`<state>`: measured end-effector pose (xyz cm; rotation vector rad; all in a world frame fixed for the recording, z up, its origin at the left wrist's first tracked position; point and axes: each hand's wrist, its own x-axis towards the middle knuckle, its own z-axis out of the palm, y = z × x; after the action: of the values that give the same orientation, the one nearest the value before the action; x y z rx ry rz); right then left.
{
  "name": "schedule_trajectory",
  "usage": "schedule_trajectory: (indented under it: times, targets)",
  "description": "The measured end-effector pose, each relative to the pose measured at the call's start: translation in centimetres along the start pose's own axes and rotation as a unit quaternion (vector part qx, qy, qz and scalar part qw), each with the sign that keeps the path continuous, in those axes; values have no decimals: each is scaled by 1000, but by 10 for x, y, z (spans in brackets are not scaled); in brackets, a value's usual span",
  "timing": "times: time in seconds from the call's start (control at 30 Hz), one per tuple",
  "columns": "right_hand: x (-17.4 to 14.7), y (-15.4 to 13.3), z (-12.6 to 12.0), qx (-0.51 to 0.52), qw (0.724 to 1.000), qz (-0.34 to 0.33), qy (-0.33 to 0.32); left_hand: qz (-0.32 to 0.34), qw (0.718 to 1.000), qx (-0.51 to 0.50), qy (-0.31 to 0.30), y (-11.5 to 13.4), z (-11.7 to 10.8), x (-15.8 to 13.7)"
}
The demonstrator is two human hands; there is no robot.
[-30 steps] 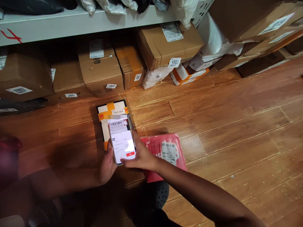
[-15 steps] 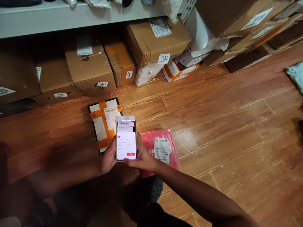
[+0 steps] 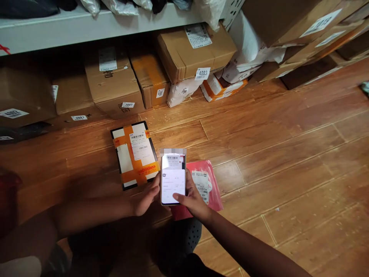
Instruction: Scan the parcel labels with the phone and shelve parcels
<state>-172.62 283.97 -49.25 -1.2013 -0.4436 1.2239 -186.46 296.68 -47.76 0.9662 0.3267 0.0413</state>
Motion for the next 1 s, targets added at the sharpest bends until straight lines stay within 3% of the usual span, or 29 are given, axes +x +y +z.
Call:
schedule_trajectory:
  times: [0.13,0.27,0.33,0.47,0.5,0.57,0.67,1.0]
  targets:
    - [-5,-11,-23,48,998,24,26,48,984,168,-19,0,3,-2]
    - [-11,-32,-40,34,998,27,46,28,925,379,-24,-9,-1,-8]
    - [-12,-40,-42,11,999,21,45,23,863,500,-65,-19,-5,-8]
    - [-10,-42,-43,-2,999,21,43,81,671,708,-204,-48,-19,-3]
    - [-9,-40,-43,2,999,22,46,87,636,732,-228,-56,-24,-1]
    - [-7,-35,-42,11,998,22,51,84,594,760,-249,-70,-34,0]
    - [-6,-30,-41,27,998,27,43,84,569,782,-241,-85,-44,1]
    - [-3,-27,-36,-3,1000,20,21,142,549,794,-222,-96,-49,1]
